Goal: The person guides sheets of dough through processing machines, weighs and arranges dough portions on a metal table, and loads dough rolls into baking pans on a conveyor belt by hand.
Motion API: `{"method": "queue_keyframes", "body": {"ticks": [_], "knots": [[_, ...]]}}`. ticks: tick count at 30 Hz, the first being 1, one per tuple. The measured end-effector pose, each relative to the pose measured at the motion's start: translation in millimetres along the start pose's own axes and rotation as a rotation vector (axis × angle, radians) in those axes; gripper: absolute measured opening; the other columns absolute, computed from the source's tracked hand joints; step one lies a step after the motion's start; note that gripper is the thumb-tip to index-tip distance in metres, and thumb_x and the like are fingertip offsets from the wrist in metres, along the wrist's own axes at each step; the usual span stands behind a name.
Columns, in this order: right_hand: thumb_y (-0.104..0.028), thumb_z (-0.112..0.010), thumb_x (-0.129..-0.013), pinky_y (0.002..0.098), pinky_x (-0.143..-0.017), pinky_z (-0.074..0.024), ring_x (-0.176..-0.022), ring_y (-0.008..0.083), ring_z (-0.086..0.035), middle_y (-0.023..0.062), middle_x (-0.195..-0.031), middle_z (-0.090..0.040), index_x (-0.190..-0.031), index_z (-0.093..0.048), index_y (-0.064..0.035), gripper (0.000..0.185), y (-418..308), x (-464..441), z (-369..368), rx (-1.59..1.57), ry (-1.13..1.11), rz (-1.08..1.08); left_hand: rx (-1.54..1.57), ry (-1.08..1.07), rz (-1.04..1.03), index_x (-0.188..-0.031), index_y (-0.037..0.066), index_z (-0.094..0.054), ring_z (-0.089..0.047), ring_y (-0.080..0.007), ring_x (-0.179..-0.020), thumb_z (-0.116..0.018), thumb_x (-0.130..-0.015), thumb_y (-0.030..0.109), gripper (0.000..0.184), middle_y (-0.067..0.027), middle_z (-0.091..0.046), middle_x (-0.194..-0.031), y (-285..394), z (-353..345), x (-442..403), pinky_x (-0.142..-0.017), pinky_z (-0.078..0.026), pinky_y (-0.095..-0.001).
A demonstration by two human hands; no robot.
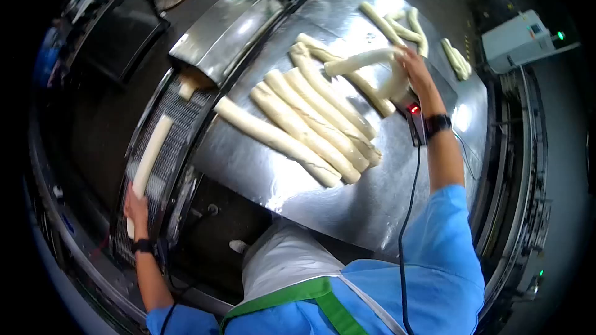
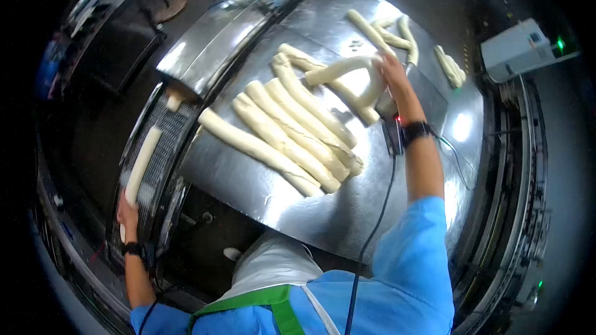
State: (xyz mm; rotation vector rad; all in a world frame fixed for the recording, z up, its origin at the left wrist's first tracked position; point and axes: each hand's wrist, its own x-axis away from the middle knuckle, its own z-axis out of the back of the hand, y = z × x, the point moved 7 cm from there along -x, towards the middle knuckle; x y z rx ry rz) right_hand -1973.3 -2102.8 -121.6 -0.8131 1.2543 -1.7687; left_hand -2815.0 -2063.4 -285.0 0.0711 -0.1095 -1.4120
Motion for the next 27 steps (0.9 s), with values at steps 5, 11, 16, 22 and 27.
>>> {"method": "queue_keyframes", "body": {"ticks": [5, 11, 16, 22, 27], "knots": [[-0.010, -0.057, -0.077, 0.0211, -0.068, -0.0416, -0.081, 0.0109, -0.051, 0.0044, -0.094, -0.055, -0.107, -0.053, -0.0034, 0.031, -58, -89, 78, 0.017, 0.278, 0.382, -0.183, -0.146, 0.181, -0.126, 0.021, -0.029, -0.042, -0.0291, -0.108, -0.064, -0.067, 0.018, 0.069, -0.0081, -0.042, -0.120, -22, 16, 20, -0.086, -0.034, -0.0459], [-0.017, -0.053, -0.083, 0.0257, -0.087, -0.0375, -0.102, 0.0169, -0.048, 0.0083, -0.123, -0.041, -0.124, -0.038, -0.0062, 0.044, -54, -73, 61, 0.272, 0.146, 0.410, -0.218, -0.143, 0.130, -0.121, 0.017, -0.035, -0.044, -0.0288, -0.105, -0.064, -0.067, 0.016, 0.062, -0.0090, -0.046, -0.115, -57, 18, 32, -0.084, -0.036, -0.0441], [-0.028, -0.050, -0.083, 0.0331, -0.084, -0.0402, -0.101, 0.0177, -0.049, 0.0086, -0.112, -0.051, -0.111, -0.052, -0.0049, 0.036, 44, 11, -30, 0.461, -0.405, -0.149, -0.164, -0.144, 0.065, -0.113, 0.011, -0.042, -0.049, -0.0304, -0.098, -0.064, -0.065, 0.014, 0.053, -0.0121, -0.052, -0.104, -64, 37, 40, -0.081, -0.039, -0.0401], [-0.038, -0.062, -0.069, 0.0350, -0.083, -0.0401, -0.097, 0.0315, -0.051, 0.0222, -0.107, -0.052, -0.117, -0.043, -0.0022, 0.063, 118, 93, -103, 0.736, -0.350, 0.041, 0.039, -0.330, 0.203, -0.111, 0.005, -0.047, -0.050, -0.0314, -0.098, -0.061, -0.067, 0.025, 0.050, -0.0160, -0.053, -0.108, -112, 41, 56, -0.083, -0.038, -0.0386], [-0.039, -0.063, -0.070, 0.0327, -0.074, -0.0446, -0.089, 0.0240, -0.053, 0.0220, -0.104, -0.052, -0.114, -0.040, 0.0078, 0.068, 118, 78, -111, 0.601, -0.343, -0.196, 0.562, -0.284, 0.138, -0.095, -0.004, -0.052, -0.052, -0.0203, -0.076, -0.052, -0.070, 0.024, 0.038, -0.0132, -0.056, -0.082, -47, 114, 88, -0.069, -0.039, -0.0305]]}}
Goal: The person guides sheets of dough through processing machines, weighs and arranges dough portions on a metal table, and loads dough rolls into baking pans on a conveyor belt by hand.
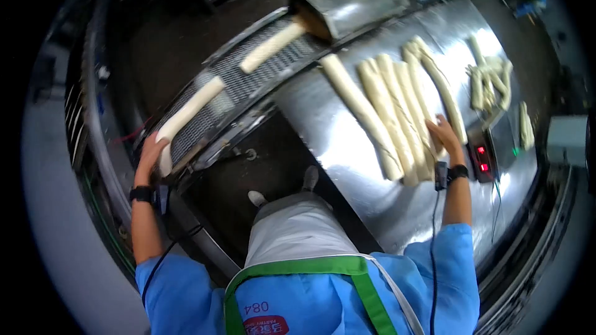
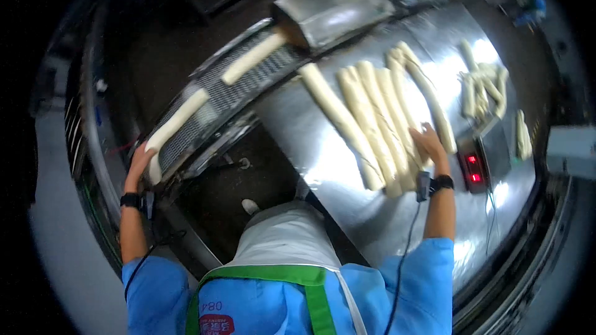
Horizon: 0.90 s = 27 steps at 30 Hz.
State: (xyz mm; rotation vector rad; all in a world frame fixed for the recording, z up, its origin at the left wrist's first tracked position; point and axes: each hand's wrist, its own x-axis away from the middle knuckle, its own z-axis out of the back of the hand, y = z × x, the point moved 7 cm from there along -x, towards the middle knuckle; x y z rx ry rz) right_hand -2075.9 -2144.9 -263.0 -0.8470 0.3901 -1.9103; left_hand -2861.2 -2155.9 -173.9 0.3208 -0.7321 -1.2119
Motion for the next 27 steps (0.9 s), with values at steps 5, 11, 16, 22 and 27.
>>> {"method": "queue_keyframes", "body": {"ticks": [5, 11, 16, 22, 27], "knots": [[-0.033, -0.063, -0.068, 0.0388, -0.068, -0.0421, -0.079, 0.0310, -0.054, 0.0216, -0.085, -0.055, -0.095, -0.051, 0.0074, 0.050, -25, -19, 6, 0.540, 0.058, 0.044, 0.612, 0.040, 0.056, -0.106, 0.000, -0.052, -0.053, -0.0131, -0.078, -0.051, -0.077, 0.021, 0.035, -0.0061, -0.058, -0.089, -2, -7, 29, -0.070, -0.041, -0.0249], [-0.014, -0.062, -0.071, 0.0370, -0.083, -0.0366, -0.095, 0.0323, -0.047, 0.0161, -0.097, -0.053, -0.091, -0.055, -0.0025, 0.024, -182, -19, -75, 0.314, 0.190, 0.812, 0.985, 0.072, 0.039, -0.112, 0.003, -0.046, -0.053, -0.0094, -0.066, -0.049, -0.082, 0.023, 0.036, -0.0050, -0.058, -0.091, 21, -19, 62, -0.061, -0.044, -0.0220], [-0.011, -0.058, -0.067, 0.0400, -0.078, -0.0406, -0.091, 0.0355, -0.047, 0.0175, -0.096, -0.050, -0.094, -0.054, -0.0029, 0.030, -326, -15, -202, 0.336, -0.038, 0.974, 1.089, 0.208, 0.053, -0.116, 0.002, -0.041, -0.053, -0.0108, -0.069, -0.050, -0.081, 0.020, 0.040, -0.0103, -0.054, -0.104, 17, -9, 90, -0.062, -0.045, -0.0230], [-0.012, -0.049, -0.074, 0.0411, -0.084, -0.0387, -0.097, 0.0318, -0.048, 0.0170, -0.109, -0.049, -0.112, -0.046, -0.0073, 0.039, -398, -42, -265, 0.631, 0.330, 1.206, 1.252, 0.312, -0.071, -0.117, 0.002, -0.038, -0.054, -0.0149, -0.078, -0.051, -0.080, 0.019, 0.043, -0.0088, -0.051, -0.099, 20, 23, 121, -0.066, -0.048, -0.0277], [-0.014, -0.048, -0.075, 0.0503, -0.090, -0.0296, -0.105, 0.0315, -0.044, 0.0131, -0.111, -0.049, -0.107, -0.048, -0.0088, 0.033, -437, -36, -311, 0.887, 0.022, 1.126, 1.351, 0.388, -0.071, -0.114, 0.003, -0.038, -0.054, -0.0147, -0.079, -0.056, -0.078, 0.022, 0.045, -0.0076, -0.051, -0.096, -2, 48, 145, -0.066, -0.048, -0.0279]]}}
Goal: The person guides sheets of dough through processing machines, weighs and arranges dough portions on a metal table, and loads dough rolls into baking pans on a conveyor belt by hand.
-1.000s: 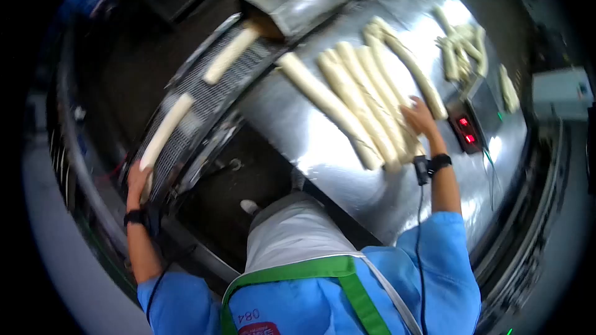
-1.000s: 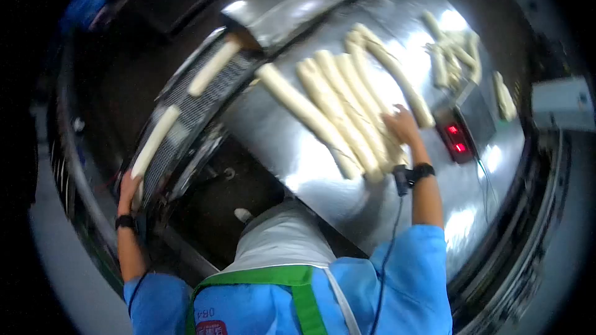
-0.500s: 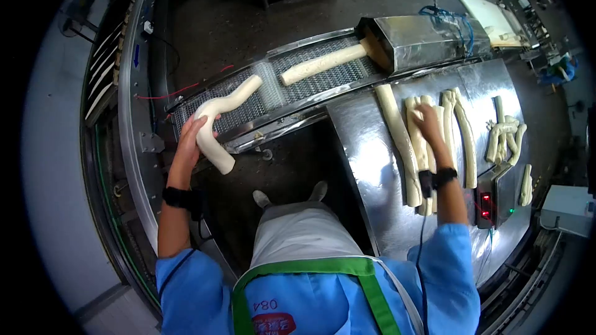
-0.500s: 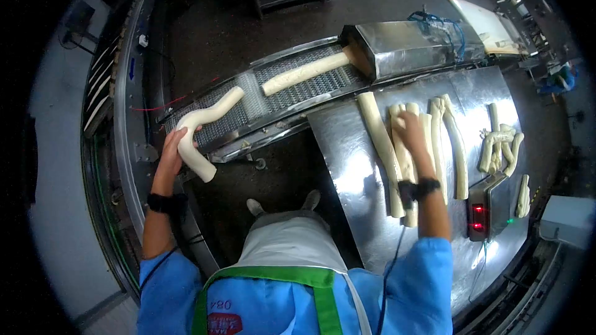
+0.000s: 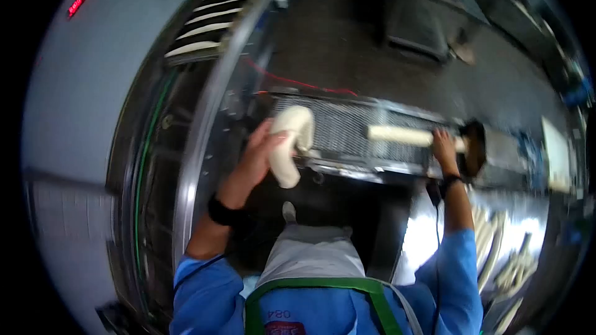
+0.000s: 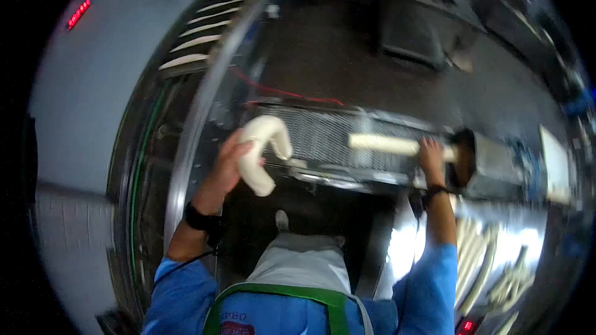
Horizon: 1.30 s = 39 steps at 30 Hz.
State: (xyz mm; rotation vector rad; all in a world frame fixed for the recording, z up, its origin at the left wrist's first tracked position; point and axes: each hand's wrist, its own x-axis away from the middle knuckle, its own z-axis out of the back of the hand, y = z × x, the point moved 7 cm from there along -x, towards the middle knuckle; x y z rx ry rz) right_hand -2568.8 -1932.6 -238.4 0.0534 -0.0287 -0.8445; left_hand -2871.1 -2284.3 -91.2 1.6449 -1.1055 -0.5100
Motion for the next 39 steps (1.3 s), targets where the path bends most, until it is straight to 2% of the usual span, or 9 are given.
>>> {"method": "queue_keyframes", "body": {"ticks": [5, 10, 11, 21, 25, 29, 31, 37, 39], "knots": [[-0.019, -0.053, -0.072, 0.0534, -0.087, -0.0294, -0.101, 0.0304, -0.046, 0.0139, -0.103, -0.051, -0.098, -0.051, -0.0075, 0.028, -17, -28, 3, 0.018, -0.188, 0.073, 0.052, 0.000, -0.045, -0.110, 0.003, -0.040, -0.054, -0.0133, -0.079, -0.056, -0.078, 0.023, 0.041, -0.0063, -0.051, -0.091, 28, 8, 18, -0.064, -0.048, -0.0265], [-0.020, -0.069, -0.057, 0.0387, -0.083, -0.0379, -0.094, 0.0339, -0.048, 0.0169, -0.100, -0.053, -0.101, -0.053, -0.0033, 0.050, 24, -44, -43, -0.328, -0.089, 0.258, 0.084, 0.075, -0.089, -0.113, 0.003, -0.039, -0.053, -0.0152, -0.079, -0.054, -0.080, 0.020, 0.040, -0.0083, -0.049, -0.097, 27, 10, 4, -0.065, -0.049, -0.0289], [-0.021, -0.069, -0.058, 0.0379, -0.083, -0.0382, -0.093, 0.0320, -0.049, 0.0175, -0.098, -0.054, -0.103, -0.053, -0.0023, 0.052, -19, -31, 28, -0.523, -0.257, 0.237, 0.072, 0.084, -0.073, -0.114, 0.002, -0.039, -0.053, -0.0156, -0.079, -0.054, -0.080, 0.020, 0.041, -0.0088, -0.049, -0.098, 26, 11, -5, -0.066, -0.049, -0.0290], [-0.030, -0.058, -0.063, 0.0302, -0.064, -0.0437, -0.070, 0.0198, -0.055, 0.0122, -0.075, -0.057, -0.085, -0.056, 0.0029, 0.040, -32, 83, 179, -1.048, 0.253, -0.182, 0.044, -0.213, 0.006, -0.117, 0.002, -0.034, -0.056, -0.0205, -0.076, -0.048, -0.080, 0.023, 0.044, -0.0126, -0.047, -0.098, 1, -103, -14, -0.069, -0.047, -0.0319], [-0.032, -0.060, -0.064, 0.0310, -0.066, -0.0436, -0.073, 0.0215, -0.055, 0.0147, -0.080, -0.057, -0.091, -0.054, 0.0023, 0.044, -14, 183, 166, -0.995, 0.276, -0.391, 0.260, -0.533, 0.331, -0.115, 0.002, -0.033, -0.055, -0.0224, -0.078, -0.050, -0.079, 0.025, 0.046, -0.0112, -0.045, -0.100, -67, -184, -8, -0.071, -0.047, -0.0357], [-0.038, -0.063, -0.067, 0.0360, -0.070, -0.0439, -0.079, 0.0287, -0.057, 0.0182, -0.087, -0.058, -0.104, -0.049, 0.0012, 0.055, 39, 297, 51, -0.670, -0.244, -0.819, 0.441, -0.610, 0.646, -0.115, 0.004, -0.032, -0.046, -0.0262, -0.098, -0.048, -0.083, 0.024, 0.041, -0.0115, -0.043, -0.101, -209, -274, 36, -0.087, -0.037, -0.0411], [-0.036, -0.063, -0.069, 0.0361, -0.075, -0.0430, -0.087, 0.0317, -0.055, 0.0197, -0.096, -0.056, -0.113, -0.043, 0.0022, 0.062, 47, 351, 7, -0.719, -0.143, -0.837, 0.172, -0.772, 0.862, -0.130, 0.002, -0.012, -0.039, -0.0315, -0.108, -0.048, -0.084, 0.028, 0.064, -0.0160, -0.027, -0.128, -297, -291, 63, -0.094, -0.032, -0.0405], [-0.049, -0.065, -0.062, 0.0516, -0.090, -0.0304, -0.121, 0.0338, -0.025, 0.0184, -0.133, -0.021, -0.124, -0.036, -0.0181, 0.075, -18, 394, 29, -0.321, -0.097, -0.770, -0.208, -0.806, 0.731, -0.133, 0.023, 0.007, -0.032, -0.0345, -0.116, -0.044, -0.087, 0.023, 0.069, -0.0165, -0.012, -0.136, -330, -318, 69, -0.093, -0.030, -0.0408], [-0.031, -0.071, -0.057, 0.0460, -0.089, -0.0310, -0.118, 0.0328, -0.029, 0.0145, -0.134, -0.021, -0.125, -0.035, -0.0213, 0.077, -27, 401, 20, -0.257, 0.001, -0.769, -0.215, -0.852, 0.761, -0.132, 0.022, 0.007, -0.036, -0.0316, -0.113, -0.045, -0.086, 0.023, 0.070, -0.0165, -0.017, -0.134, -337, -329, 71, -0.090, -0.033, -0.0408]]}}
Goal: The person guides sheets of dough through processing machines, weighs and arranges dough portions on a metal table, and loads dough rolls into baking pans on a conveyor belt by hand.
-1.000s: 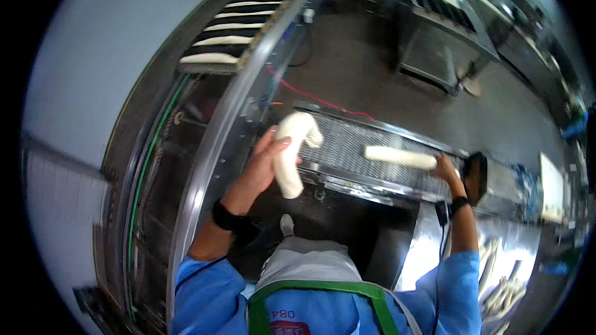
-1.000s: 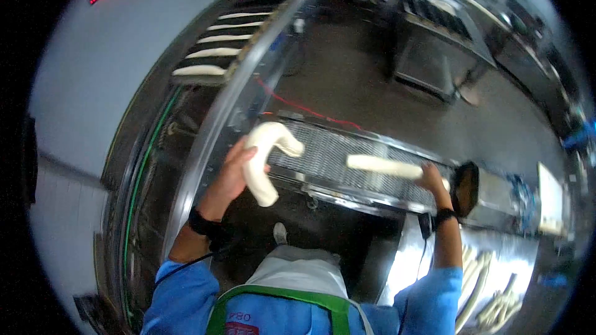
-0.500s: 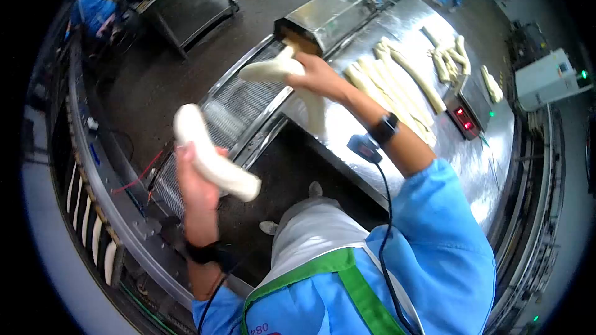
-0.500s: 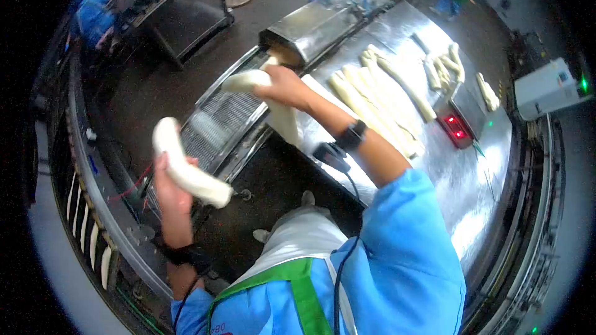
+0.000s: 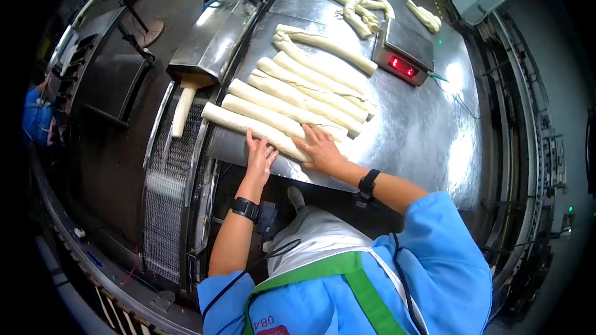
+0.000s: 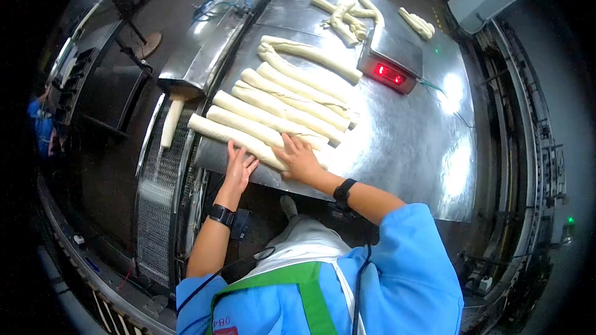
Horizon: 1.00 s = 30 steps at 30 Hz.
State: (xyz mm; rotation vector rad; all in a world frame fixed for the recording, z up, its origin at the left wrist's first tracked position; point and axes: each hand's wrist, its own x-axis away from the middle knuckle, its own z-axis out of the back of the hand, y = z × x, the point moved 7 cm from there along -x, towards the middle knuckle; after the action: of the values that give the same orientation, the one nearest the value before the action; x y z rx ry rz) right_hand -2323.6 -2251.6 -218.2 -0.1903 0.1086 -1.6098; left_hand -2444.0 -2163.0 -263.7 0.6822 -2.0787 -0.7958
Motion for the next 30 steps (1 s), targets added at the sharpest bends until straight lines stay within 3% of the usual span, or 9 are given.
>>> {"method": "queue_keyframes", "body": {"ticks": [8, 12, 13, 16, 18, 22, 24, 28, 30], "knots": [[-0.022, -0.072, -0.055, 0.0423, -0.092, -0.0298, -0.118, 0.0252, -0.032, 0.0090, -0.133, -0.027, -0.115, -0.045, -0.0200, 0.066, 50, 17, 26, 0.030, -0.143, 0.080, -0.156, -0.080, 0.182, -0.125, 0.015, -0.002, -0.051, -0.0219, -0.093, -0.048, -0.083, 0.018, 0.063, -0.0152, -0.040, -0.111, -30, -41, -4, -0.077, -0.042, -0.0319], [-0.020, -0.071, -0.053, 0.0410, -0.091, -0.0291, -0.119, 0.0247, -0.031, 0.0074, -0.130, -0.032, -0.113, -0.048, -0.0229, 0.064, 71, 25, 22, 0.089, -0.074, 0.052, -0.384, -0.164, 0.178, -0.107, 0.008, -0.048, -0.055, -0.0134, -0.069, -0.051, -0.080, 0.021, 0.030, -0.0088, -0.058, -0.084, -15, -7, -12, -0.060, -0.045, -0.0271], [-0.021, -0.071, -0.054, 0.0415, -0.091, -0.0289, -0.119, 0.0260, -0.030, 0.0083, -0.130, -0.031, -0.113, -0.047, -0.0228, 0.064, 71, 24, 21, 0.097, -0.070, 0.058, -0.719, -0.018, -0.013, -0.092, 0.005, -0.058, -0.057, -0.0170, -0.065, -0.050, -0.080, 0.020, 0.021, -0.0113, -0.061, -0.074, 9, 20, -28, -0.060, -0.045, -0.0275], [-0.025, -0.072, -0.055, 0.0427, -0.091, -0.0283, -0.119, 0.0287, -0.029, 0.0105, -0.130, -0.030, -0.113, -0.047, -0.0221, 0.063, 65, 19, 23, 0.055, -0.087, 0.042, -1.322, 0.592, -0.849, -0.087, 0.003, -0.056, -0.054, -0.0328, -0.077, -0.052, -0.072, 0.013, 0.018, -0.0158, -0.058, -0.083, 139, 59, -2, -0.069, -0.042, -0.0417], [-0.032, -0.072, -0.057, 0.0455, -0.089, -0.0298, -0.118, 0.0321, -0.030, 0.0133, -0.131, -0.028, -0.110, -0.049, -0.0192, 0.060, 67, 18, 20, 0.025, -0.122, 0.009, -1.620, 0.856, -0.847, -0.108, 0.002, -0.046, -0.046, -0.0324, -0.100, -0.059, -0.069, 0.016, 0.043, -0.0163, -0.050, -0.105, 173, 114, -15, -0.084, -0.037, -0.0407], [-0.028, -0.067, -0.063, 0.0477, -0.084, -0.0356, -0.115, 0.0329, -0.034, 0.0118, -0.130, -0.030, -0.106, -0.050, -0.0178, 0.048, 63, 4, 15, 0.104, -0.189, -0.008, -1.680, 0.723, -0.446, -0.118, 0.006, -0.038, -0.046, -0.0322, -0.101, -0.067, -0.066, 0.020, 0.061, -0.0171, -0.048, -0.107, 181, 193, -63, -0.086, -0.037, -0.0422], [-0.026, -0.064, -0.066, 0.0478, -0.084, -0.0354, -0.114, 0.0328, -0.034, 0.0122, -0.127, -0.034, -0.106, -0.051, -0.0176, 0.043, 53, -5, 27, -0.041, -0.104, 0.011, -1.807, 0.755, -0.483, -0.112, 0.006, -0.043, -0.048, -0.0324, -0.096, -0.070, -0.062, 0.018, 0.058, -0.0168, -0.051, -0.100, 183, 202, -65, -0.081, -0.041, -0.0395], [-0.028, -0.064, -0.067, 0.0462, -0.088, -0.0321, -0.114, 0.0334, -0.033, 0.0142, -0.126, -0.033, -0.115, -0.044, -0.0145, 0.053, 30, -41, 40, -0.059, -0.059, 0.135, -1.577, 0.612, -0.176, -0.086, 0.001, -0.051, -0.053, -0.0334, -0.082, -0.068, -0.059, 0.017, 0.036, -0.0160, -0.056, -0.087, 196, 223, -63, -0.071, -0.043, -0.0394], [-0.032, -0.064, -0.068, 0.0473, -0.090, -0.0308, -0.115, 0.0346, -0.032, 0.0153, -0.127, -0.030, -0.122, -0.036, -0.0149, 0.063, 23, -67, 39, -0.113, -0.047, 0.137, -1.432, 0.425, -0.332, -0.084, -0.001, -0.051, -0.054, -0.0323, -0.077, -0.065, -0.059, 0.013, 0.032, -0.0157, -0.055, -0.080, 217, 179, -35, -0.069, -0.042, -0.0371]]}}
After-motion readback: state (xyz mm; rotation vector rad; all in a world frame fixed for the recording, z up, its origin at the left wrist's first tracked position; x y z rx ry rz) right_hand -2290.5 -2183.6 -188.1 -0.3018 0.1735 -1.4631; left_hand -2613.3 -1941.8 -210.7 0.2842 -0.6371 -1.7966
